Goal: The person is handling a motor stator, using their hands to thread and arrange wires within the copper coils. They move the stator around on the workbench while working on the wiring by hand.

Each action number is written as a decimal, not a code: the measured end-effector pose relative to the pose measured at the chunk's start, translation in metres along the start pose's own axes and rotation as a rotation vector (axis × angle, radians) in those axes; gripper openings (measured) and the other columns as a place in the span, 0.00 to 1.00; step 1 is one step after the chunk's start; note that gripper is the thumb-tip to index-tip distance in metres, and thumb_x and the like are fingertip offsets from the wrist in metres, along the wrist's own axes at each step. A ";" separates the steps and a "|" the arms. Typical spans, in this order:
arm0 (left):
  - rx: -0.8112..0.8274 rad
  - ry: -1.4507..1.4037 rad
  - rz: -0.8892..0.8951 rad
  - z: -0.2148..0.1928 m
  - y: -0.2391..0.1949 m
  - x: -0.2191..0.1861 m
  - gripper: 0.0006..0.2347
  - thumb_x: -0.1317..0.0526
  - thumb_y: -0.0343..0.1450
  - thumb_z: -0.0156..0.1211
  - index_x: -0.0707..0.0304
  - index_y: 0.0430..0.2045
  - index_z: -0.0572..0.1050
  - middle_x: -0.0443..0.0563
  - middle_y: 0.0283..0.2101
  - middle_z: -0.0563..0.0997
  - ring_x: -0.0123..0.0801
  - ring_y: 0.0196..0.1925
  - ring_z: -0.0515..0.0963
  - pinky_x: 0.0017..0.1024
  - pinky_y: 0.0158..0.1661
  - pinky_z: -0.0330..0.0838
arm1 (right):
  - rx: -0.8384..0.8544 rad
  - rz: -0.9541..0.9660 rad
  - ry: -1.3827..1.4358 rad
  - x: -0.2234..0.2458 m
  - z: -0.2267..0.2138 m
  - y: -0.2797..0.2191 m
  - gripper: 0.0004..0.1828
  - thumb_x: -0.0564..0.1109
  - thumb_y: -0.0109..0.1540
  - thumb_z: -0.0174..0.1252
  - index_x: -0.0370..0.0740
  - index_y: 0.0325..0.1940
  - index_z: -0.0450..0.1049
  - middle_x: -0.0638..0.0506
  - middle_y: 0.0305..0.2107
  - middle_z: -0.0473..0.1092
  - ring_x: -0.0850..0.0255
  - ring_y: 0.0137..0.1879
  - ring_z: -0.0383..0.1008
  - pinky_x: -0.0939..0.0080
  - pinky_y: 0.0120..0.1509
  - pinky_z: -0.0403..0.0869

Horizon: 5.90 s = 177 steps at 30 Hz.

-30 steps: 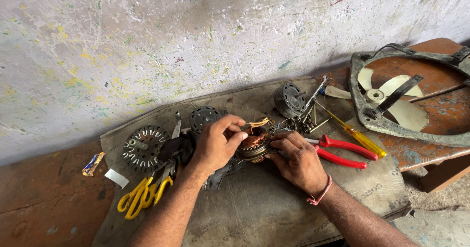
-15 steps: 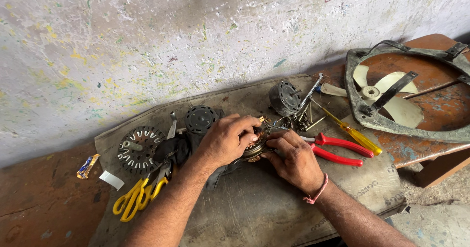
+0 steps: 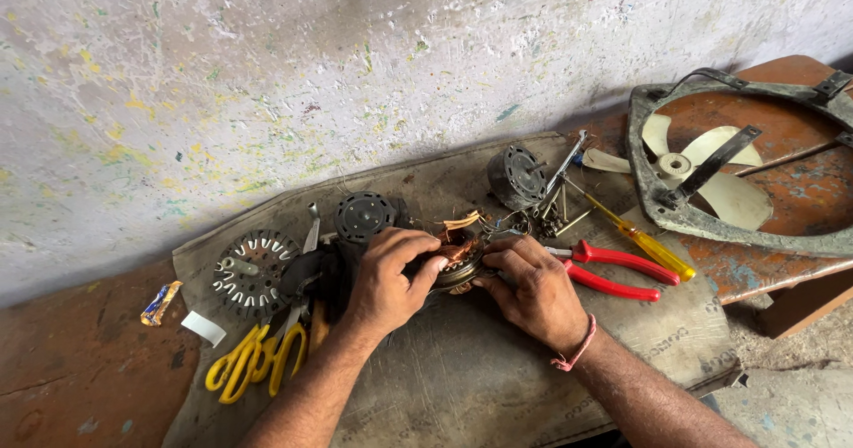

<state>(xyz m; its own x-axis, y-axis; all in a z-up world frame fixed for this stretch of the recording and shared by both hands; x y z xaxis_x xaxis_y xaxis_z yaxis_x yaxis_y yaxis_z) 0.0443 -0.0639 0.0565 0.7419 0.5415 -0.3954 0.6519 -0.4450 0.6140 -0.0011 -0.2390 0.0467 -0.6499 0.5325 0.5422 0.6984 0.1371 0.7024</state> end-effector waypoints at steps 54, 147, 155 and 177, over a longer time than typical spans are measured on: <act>-0.069 -0.121 0.017 -0.004 -0.005 0.001 0.37 0.51 0.70 0.67 0.64 0.73 0.57 0.62 0.57 0.77 0.46 0.59 0.79 0.43 0.60 0.73 | -0.014 -0.043 0.011 -0.002 -0.001 0.002 0.14 0.40 0.55 0.71 0.36 0.43 0.77 0.45 0.44 0.76 0.50 0.49 0.78 0.55 0.49 0.78; -0.278 -0.953 -0.452 0.056 0.021 0.134 0.14 0.54 0.80 0.50 0.63 0.50 0.78 0.49 0.37 0.85 0.28 0.43 0.82 0.29 0.46 0.78 | 0.483 0.351 0.458 -0.094 0.090 0.094 0.05 0.38 0.54 0.70 0.37 0.30 0.78 0.56 0.23 0.76 0.68 0.30 0.74 0.64 0.34 0.73; -0.278 -0.922 -0.459 0.055 0.019 0.136 0.14 0.54 0.80 0.50 0.63 0.51 0.78 0.50 0.37 0.84 0.27 0.43 0.81 0.28 0.47 0.78 | 0.541 0.374 0.425 -0.092 0.093 0.090 0.08 0.35 0.53 0.69 0.39 0.28 0.75 0.58 0.20 0.71 0.70 0.28 0.68 0.65 0.30 0.68; -0.276 -0.974 -0.447 0.058 0.019 0.138 0.16 0.52 0.80 0.50 0.62 0.52 0.78 0.49 0.38 0.84 0.28 0.43 0.81 0.29 0.47 0.78 | 0.457 0.233 0.376 -0.076 0.078 0.097 0.14 0.33 0.49 0.69 0.40 0.33 0.72 0.57 0.27 0.72 0.67 0.36 0.72 0.62 0.39 0.72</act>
<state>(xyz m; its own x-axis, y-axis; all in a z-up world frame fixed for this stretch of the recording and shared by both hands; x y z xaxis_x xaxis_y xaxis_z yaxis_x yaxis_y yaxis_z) 0.1682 -0.0395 -0.0260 0.3335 -0.2329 -0.9135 0.9244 -0.1096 0.3654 0.1398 -0.2013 0.0377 -0.4680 0.2732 0.8405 0.8378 0.4398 0.3235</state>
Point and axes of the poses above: each hand's wrist, its own y-axis towards the middle knuckle, its own z-axis out of the palm, x = y × z, the point moved 10 cm from there along y, towards the middle knuckle
